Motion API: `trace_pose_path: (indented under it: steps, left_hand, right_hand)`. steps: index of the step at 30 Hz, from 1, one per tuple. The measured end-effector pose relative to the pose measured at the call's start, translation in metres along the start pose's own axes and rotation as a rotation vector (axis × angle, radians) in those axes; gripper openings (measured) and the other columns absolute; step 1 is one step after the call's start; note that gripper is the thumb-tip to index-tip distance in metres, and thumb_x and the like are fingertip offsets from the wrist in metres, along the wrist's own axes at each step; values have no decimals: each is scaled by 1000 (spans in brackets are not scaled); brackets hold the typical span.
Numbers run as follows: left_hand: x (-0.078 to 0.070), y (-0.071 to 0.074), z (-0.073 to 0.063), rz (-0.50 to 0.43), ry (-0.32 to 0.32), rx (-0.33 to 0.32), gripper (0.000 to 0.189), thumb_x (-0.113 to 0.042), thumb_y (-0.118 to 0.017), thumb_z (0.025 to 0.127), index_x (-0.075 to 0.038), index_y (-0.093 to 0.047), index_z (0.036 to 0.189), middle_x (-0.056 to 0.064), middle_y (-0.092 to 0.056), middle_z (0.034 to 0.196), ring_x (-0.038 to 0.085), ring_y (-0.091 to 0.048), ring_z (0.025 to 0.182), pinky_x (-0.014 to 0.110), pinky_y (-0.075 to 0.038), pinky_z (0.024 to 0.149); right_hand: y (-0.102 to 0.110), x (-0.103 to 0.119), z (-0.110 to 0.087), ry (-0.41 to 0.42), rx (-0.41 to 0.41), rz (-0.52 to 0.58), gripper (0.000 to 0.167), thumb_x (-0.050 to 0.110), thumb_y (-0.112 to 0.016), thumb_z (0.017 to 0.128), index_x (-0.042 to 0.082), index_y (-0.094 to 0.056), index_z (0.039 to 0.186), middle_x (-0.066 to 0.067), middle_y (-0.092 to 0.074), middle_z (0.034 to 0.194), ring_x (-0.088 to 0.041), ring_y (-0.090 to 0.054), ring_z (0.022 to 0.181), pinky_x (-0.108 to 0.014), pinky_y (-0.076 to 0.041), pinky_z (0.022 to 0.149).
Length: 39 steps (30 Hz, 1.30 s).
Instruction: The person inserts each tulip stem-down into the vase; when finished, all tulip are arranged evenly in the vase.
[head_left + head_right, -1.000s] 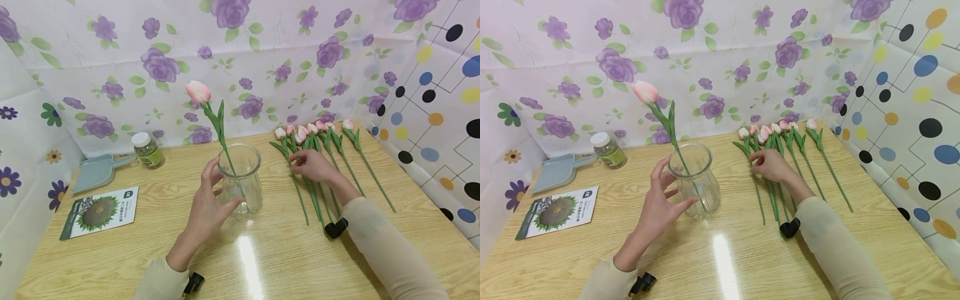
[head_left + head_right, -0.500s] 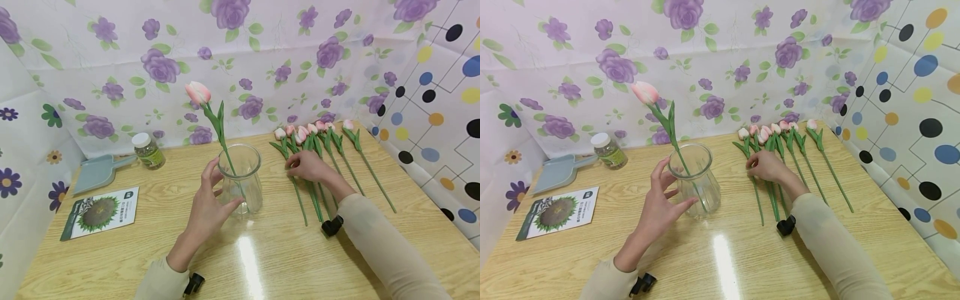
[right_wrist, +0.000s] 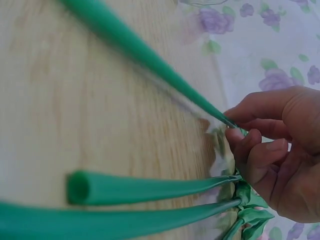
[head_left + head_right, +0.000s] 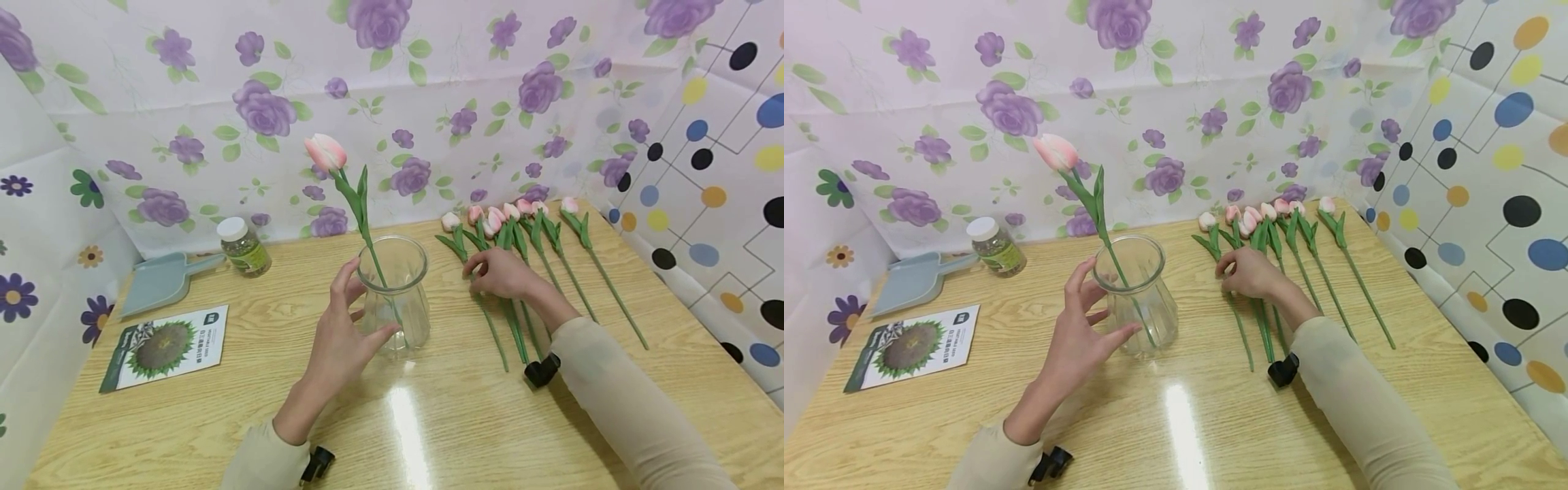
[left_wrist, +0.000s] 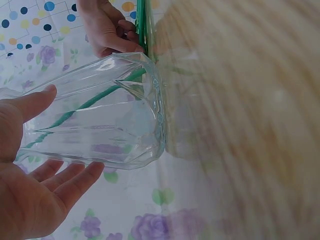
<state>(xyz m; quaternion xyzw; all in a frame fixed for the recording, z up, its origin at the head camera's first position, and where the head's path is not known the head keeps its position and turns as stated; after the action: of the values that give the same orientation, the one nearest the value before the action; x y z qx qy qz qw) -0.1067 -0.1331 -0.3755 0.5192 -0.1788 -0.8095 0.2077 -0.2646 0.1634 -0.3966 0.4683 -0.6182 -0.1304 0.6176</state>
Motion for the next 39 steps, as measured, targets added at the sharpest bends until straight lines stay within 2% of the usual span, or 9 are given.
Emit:
trace_pose_path:
  steps: [5, 10, 19, 24, 29, 35, 39]
  left_hand:
    - [0, 0, 0, 6, -6, 0, 118, -9, -94, 79, -28, -14, 164, 17, -59, 148, 37, -60, 137, 53, -64, 98]
    - [0, 0, 0, 10, -14, -7, 118, -10, -95, 79, -28, -15, 164, 18, -60, 146, 37, -61, 135, 53, -64, 96]
    - [1, 0, 0, 1, -13, -4, 117, -10, -94, 79, -29, -15, 164, 18, -60, 146, 37, -61, 136, 54, -64, 97]
    - [1, 0, 0, 0, -20, -4, 117, -9, -94, 80, -28, -15, 164, 19, -60, 147, 37, -60, 136, 55, -64, 97]
    - [1, 0, 0, 3, -21, -2, 117, -10, -94, 80, -28, -15, 164, 18, -59, 148, 37, -60, 136, 54, -64, 97]
    - [1, 1, 0, -1, -16, 1, 117, -9, -94, 80, -29, -14, 164, 17, -59, 147, 37, -60, 136, 54, -64, 97]
    - [1, 0, 0, 0, -17, 0, 118, -9, -94, 79, -28, -14, 164, 17, -59, 148, 37, -60, 136, 54, -64, 97]
  right_hand:
    - [0, 2, -2, 33, 2, -19, 21, 13, -68, 97, 11, -78, 116, -12, -75, 101, -17, -59, 66, -30, -47, 59]
    - [-1, 7, -5, 63, 23, -13, 21, 12, -63, 101, 9, -79, 115, -11, -73, 99, -17, -51, 64, -31, -44, 58]
    - [0, 14, -13, 96, 66, 100, 25, 15, -66, 103, 3, -75, 123, -12, -69, 93, -15, -50, 59, -31, -45, 52]
    - [2, 16, -16, 78, 87, 220, 29, 13, -64, 103, -1, -72, 127, -16, -63, 85, -13, -45, 54, -30, -42, 47]
    - [4, 19, -19, 56, 52, 281, 31, 15, -66, 102, 0, -71, 128, -17, -65, 81, -14, -45, 54, -29, -41, 48]
    - [6, 22, -20, 44, -22, 306, 32, 18, -70, 101, 3, -72, 130, -18, -69, 94, -22, -57, 65, -37, -54, 55]
    - [8, 23, -20, 31, -54, 331, 35, 19, -72, 101, 3, -70, 132, -12, -68, 97, -19, -58, 65, -37, -54, 54]
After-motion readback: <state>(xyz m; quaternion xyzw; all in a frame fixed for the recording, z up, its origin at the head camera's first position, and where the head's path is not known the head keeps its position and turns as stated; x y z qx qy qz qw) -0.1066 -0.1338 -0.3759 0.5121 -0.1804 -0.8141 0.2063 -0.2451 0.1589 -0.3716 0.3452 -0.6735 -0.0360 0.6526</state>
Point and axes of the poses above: each hand's wrist, its own z-axis towards the middle knuckle, its own y-axis out of the back of the hand, x = y × z, the point moved 1 cm from there along z, towards the middle knuckle
